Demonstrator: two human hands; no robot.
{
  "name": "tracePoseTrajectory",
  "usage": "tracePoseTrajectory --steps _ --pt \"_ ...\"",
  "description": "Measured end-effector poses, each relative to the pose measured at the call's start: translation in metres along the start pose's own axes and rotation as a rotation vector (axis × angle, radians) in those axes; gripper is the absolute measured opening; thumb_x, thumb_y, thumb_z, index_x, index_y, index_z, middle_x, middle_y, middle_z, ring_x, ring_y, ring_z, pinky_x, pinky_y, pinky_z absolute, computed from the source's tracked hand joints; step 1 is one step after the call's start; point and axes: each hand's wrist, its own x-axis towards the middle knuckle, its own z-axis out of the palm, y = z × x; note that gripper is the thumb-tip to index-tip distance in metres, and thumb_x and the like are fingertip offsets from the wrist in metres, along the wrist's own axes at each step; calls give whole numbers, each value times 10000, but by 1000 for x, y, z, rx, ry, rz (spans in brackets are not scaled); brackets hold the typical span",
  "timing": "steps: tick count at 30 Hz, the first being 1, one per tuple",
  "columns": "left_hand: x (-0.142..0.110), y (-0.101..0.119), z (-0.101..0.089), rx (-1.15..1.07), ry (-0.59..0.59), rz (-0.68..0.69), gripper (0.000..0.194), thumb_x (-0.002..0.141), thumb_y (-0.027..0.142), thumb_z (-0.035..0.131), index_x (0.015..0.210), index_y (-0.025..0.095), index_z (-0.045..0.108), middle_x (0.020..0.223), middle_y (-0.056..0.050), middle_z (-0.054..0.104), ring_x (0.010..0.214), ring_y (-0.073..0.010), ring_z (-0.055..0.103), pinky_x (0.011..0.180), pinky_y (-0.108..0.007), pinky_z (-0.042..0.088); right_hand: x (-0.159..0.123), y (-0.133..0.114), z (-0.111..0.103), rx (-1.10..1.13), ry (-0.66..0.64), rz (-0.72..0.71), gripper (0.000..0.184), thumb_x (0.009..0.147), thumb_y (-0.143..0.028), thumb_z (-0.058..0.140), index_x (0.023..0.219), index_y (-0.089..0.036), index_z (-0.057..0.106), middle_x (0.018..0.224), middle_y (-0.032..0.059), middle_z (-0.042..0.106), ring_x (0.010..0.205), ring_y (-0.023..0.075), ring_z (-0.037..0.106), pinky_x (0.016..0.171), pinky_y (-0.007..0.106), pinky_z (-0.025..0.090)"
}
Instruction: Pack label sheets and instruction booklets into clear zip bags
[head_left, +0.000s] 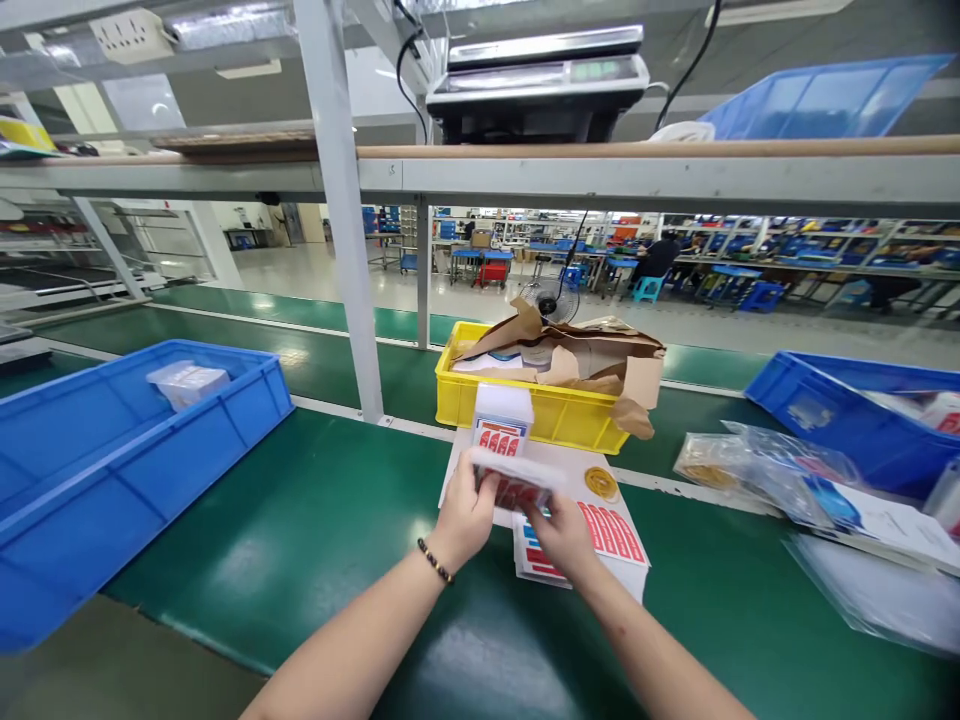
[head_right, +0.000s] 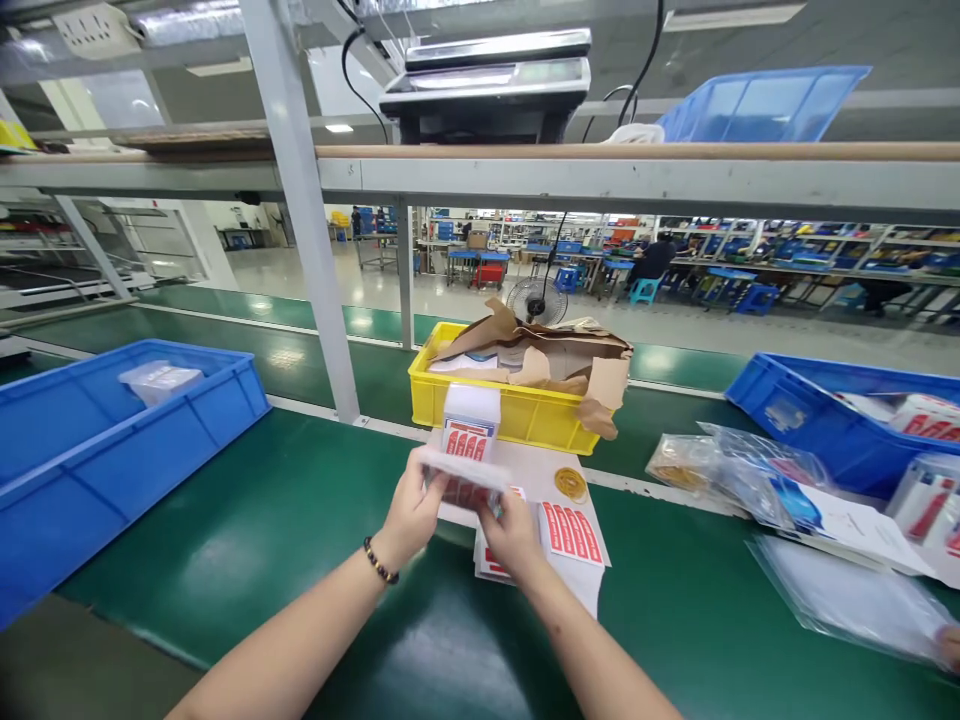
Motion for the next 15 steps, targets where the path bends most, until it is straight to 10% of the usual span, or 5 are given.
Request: tracePoseTrajectory --steps 5,15 --pt "55 -27 10 115 -21 -96 254 809 212 359 1053 172 424 1076 -78 516 1056 -179 452 932 -347 324 61 26 7 -34 83 55 158 714 -288 517 822 -179 552 783 52 619 771 218 572 715 343 424" --pt "82 -102 36 36 34 -285 693 773 294 442 1325 91 75 1397 -163 146 1287 -208 149 1044 -339 170 79 70 34 70 212 131 496 567 -255 636 1018 -157 452 1041 127 520 1022 272 469 871 469 336"
